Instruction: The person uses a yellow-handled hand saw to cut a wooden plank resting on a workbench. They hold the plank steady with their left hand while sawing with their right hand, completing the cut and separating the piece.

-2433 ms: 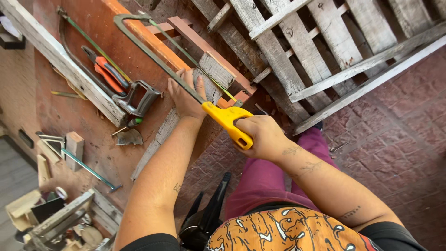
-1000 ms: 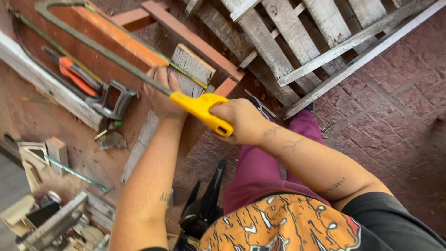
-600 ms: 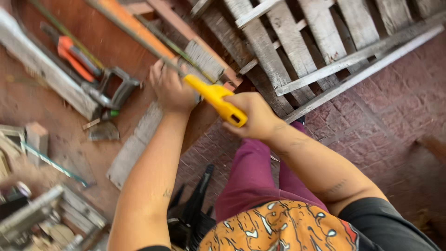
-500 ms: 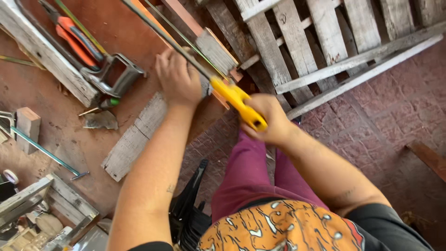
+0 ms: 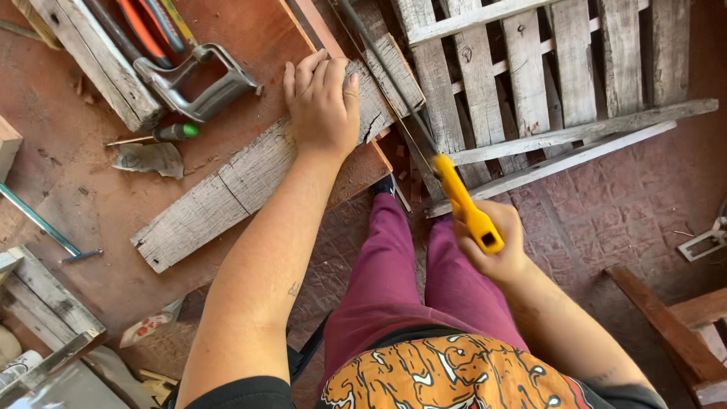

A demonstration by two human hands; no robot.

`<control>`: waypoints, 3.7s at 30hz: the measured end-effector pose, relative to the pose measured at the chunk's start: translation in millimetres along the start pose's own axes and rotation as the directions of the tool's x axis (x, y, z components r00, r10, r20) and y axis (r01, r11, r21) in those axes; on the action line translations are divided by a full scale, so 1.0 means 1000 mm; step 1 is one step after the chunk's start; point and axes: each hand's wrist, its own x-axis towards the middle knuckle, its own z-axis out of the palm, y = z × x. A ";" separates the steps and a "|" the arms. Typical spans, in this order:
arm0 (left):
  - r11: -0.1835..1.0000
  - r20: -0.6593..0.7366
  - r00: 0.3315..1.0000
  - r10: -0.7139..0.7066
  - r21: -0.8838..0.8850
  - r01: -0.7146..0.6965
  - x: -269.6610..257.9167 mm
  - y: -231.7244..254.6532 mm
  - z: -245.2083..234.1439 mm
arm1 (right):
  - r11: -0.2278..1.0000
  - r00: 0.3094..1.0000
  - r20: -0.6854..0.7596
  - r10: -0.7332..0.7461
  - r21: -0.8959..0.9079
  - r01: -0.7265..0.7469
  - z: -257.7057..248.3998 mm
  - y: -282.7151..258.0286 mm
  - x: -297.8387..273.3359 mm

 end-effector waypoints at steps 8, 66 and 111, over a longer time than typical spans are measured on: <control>0.999 -0.046 0.998 0.043 -0.009 -0.044 0.001 -0.002 0.002 | 0.992 0.993 0.002 -0.115 -0.044 0.115 0.026 0.001 0.062; 0.999 -0.087 0.996 0.034 0.012 -0.033 0.001 -0.002 0.014 | 0.999 0.996 -0.089 0.015 -0.032 -0.018 -0.006 -0.005 -0.041; 0.998 0.070 0.995 -0.065 0.007 0.064 0.003 0.007 -0.003 | 0.995 0.998 0.058 -0.014 -0.097 0.020 0.023 -0.003 0.073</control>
